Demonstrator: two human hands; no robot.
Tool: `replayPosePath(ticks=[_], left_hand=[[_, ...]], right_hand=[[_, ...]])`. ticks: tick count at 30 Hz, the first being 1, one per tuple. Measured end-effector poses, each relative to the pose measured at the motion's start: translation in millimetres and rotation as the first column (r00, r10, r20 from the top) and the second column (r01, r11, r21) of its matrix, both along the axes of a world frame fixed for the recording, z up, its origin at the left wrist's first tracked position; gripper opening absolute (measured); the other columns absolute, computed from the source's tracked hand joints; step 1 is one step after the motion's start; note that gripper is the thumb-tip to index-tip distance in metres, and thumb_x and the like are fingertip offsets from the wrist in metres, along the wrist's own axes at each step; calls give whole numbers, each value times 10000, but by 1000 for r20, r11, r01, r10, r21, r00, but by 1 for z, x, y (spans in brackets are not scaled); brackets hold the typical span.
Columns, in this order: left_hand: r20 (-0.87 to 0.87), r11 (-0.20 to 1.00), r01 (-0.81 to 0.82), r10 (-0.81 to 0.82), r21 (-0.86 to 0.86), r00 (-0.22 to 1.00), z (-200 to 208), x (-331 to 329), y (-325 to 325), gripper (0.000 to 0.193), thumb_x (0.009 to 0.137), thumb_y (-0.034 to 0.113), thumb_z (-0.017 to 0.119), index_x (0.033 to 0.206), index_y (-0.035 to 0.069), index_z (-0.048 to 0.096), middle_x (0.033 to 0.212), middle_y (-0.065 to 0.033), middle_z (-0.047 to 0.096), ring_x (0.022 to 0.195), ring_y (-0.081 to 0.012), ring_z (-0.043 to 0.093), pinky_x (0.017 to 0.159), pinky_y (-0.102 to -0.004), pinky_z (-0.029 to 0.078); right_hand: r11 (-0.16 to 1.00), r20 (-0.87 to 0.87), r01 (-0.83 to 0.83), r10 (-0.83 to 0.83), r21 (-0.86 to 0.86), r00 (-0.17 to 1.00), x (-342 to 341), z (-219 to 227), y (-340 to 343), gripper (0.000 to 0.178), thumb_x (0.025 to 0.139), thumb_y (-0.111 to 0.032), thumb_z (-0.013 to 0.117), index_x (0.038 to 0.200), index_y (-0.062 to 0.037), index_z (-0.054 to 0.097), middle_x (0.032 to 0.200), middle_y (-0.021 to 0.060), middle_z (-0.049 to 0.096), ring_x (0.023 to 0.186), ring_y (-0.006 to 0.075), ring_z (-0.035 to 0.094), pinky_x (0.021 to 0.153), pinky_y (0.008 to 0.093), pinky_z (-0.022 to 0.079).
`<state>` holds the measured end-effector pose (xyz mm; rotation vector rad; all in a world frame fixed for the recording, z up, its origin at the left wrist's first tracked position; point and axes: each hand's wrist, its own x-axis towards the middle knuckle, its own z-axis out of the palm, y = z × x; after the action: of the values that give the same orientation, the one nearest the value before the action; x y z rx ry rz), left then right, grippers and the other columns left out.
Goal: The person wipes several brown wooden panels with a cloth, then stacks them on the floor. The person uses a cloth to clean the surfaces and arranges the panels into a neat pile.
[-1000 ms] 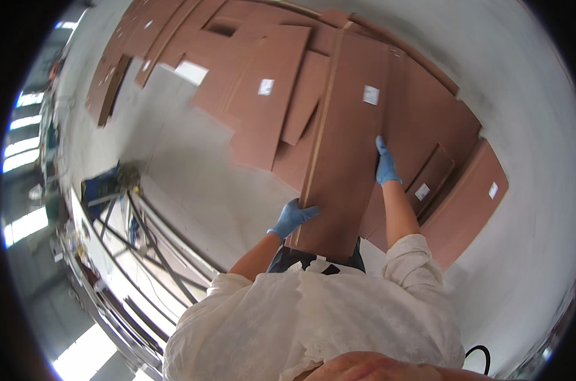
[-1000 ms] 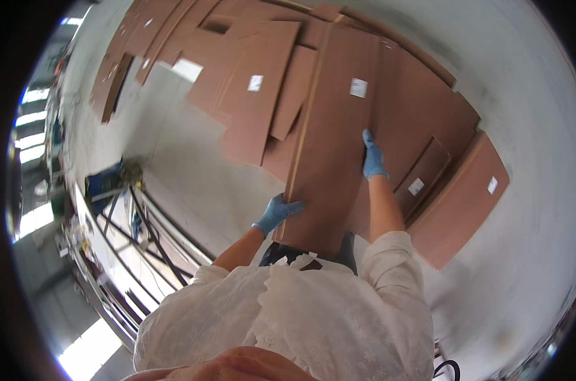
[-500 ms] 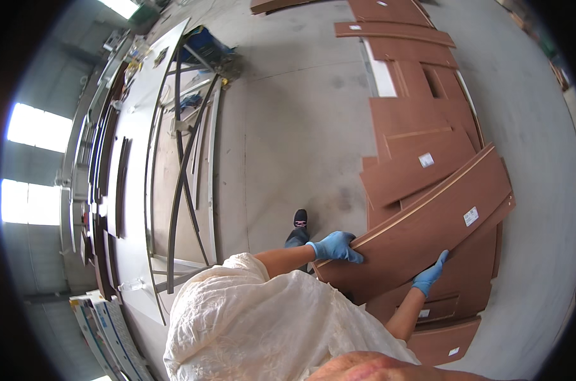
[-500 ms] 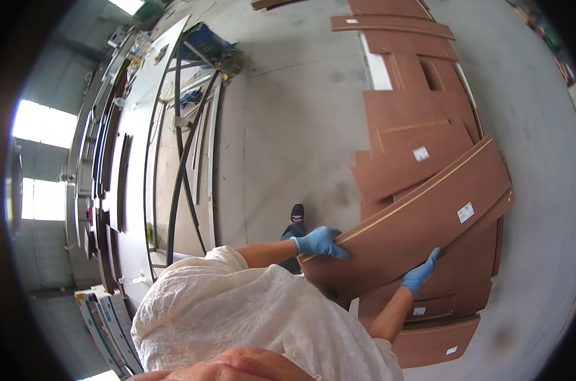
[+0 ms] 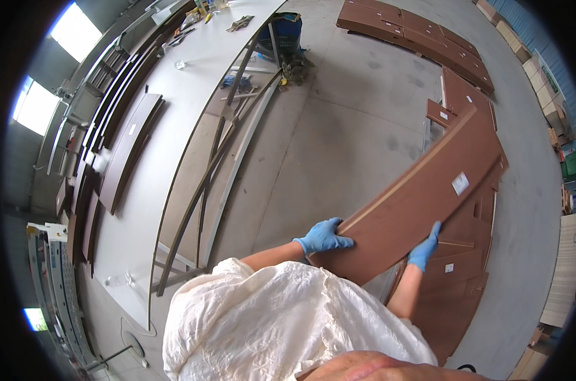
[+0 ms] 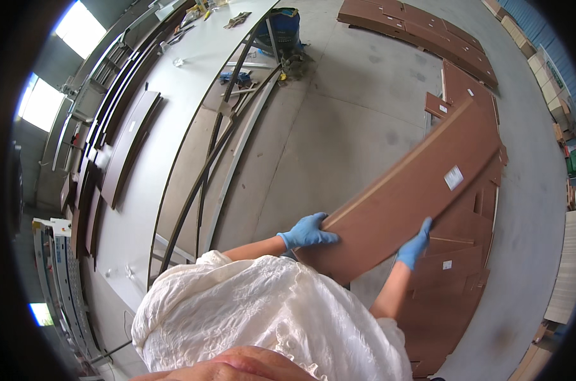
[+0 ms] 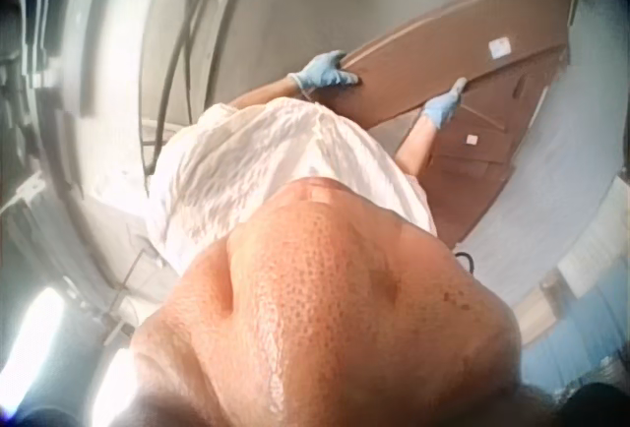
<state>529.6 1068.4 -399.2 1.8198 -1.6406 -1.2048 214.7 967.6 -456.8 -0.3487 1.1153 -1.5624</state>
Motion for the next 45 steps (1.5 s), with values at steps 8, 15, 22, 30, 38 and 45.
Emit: replayPosePath(ticks=[8,15,22,30,38,45], left_hand=[[-47,961,-211,206,-181,977,13,132,-41,829,860,648,720,1353,-11,614,1228,-240,707,1152,-393,675,980,-451,524],[10,936,-268,277,-229,961,24,234,-43,800,863,664,698,1291,-11,661,1193,-250,715,1116,-401,682,964,-460,526],[172,934,-122,188,-335,967,35,279,-175,757,858,668,707,1153,-29,712,1045,-262,738,984,-426,707,872,-469,550],[285,953,-214,271,-217,919,27,385,-221,746,870,662,686,1168,-20,733,1040,-228,758,980,-355,735,891,-446,552],[329,978,-191,208,-85,921,-11,424,-284,783,880,672,651,1122,-69,727,1002,-255,748,958,-378,733,887,-442,555],[470,969,-171,236,-177,850,-38,459,-332,728,863,690,646,1012,-15,754,957,-239,749,945,-410,716,885,-489,539]], right_hand=[[986,7,-105,107,-128,994,151,-10,-112,671,993,-484,660,1336,90,594,1341,129,641,1141,262,643,988,389,531],[965,-98,-212,199,-153,975,255,20,-125,751,988,-501,652,1439,83,514,1449,170,576,1247,322,607,1063,431,504],[968,23,-173,180,-182,983,283,11,-230,761,1004,-535,599,1523,2,449,1541,132,508,1347,332,532,1152,465,418],[976,158,-156,179,-150,971,424,-35,-307,805,907,-516,760,1391,86,534,1389,162,613,1170,302,641,1021,459,528],[986,156,-101,80,132,985,464,-61,-342,701,917,-489,764,1216,132,635,1228,161,700,1004,299,712,867,447,608],[984,90,-161,154,82,984,490,-104,-380,732,918,-550,738,1326,43,603,1331,141,660,1119,307,670,958,453,568]])
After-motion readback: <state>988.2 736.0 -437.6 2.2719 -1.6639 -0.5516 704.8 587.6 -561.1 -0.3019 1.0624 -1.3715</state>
